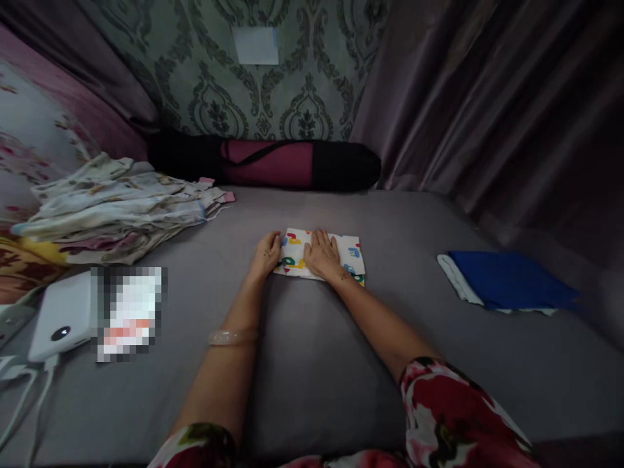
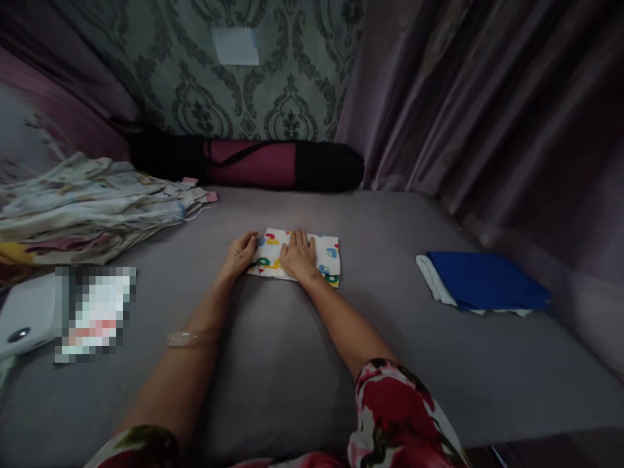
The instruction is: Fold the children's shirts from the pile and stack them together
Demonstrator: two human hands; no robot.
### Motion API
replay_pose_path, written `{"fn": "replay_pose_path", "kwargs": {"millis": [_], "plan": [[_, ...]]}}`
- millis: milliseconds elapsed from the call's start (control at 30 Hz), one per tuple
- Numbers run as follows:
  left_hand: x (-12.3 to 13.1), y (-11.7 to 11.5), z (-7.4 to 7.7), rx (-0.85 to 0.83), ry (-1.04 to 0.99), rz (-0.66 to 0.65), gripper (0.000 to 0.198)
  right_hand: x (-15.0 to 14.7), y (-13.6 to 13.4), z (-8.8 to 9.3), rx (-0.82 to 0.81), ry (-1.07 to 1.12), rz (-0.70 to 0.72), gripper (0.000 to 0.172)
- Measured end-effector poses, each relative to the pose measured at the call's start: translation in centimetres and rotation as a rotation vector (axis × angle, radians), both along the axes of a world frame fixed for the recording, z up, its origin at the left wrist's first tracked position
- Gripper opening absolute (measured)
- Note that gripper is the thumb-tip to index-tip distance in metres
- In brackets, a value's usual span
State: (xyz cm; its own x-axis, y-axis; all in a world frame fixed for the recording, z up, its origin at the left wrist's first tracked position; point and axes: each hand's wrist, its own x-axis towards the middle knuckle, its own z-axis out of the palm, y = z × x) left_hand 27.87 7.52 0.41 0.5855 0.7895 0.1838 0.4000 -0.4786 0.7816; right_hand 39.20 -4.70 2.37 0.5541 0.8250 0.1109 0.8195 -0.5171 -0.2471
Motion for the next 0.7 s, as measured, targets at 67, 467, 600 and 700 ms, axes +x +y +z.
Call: {"fn": "replay_pose_path", "kwargs": {"millis": [67, 467, 600, 700], "plan": [[0.0, 0.0, 0.1, 0.002, -0.006, 0.005, 0.039, 0.0, 0.0, -0.3, -0.001, -0.004, -0.004, 0.058], [0.1, 0.2, 0.1, -0.017, -0.002, 0.021, 0.040, -1.8, 2.7, -0.5, 0.052, -0.037, 0.033, 0.058], [-0.1, 0.3, 0.2, -0.023, -0.006, 0.002, 0.040, -1.9, 2.9, -1.6, 0.051, -0.061, 0.013, 0.059], [-0.1, 0.4, 0.3, -0.021, -0.023, 0.012, 0.040, -1.8, 3.1, -1.0, 0.001, -0.026, 0.026, 0.059]]}}
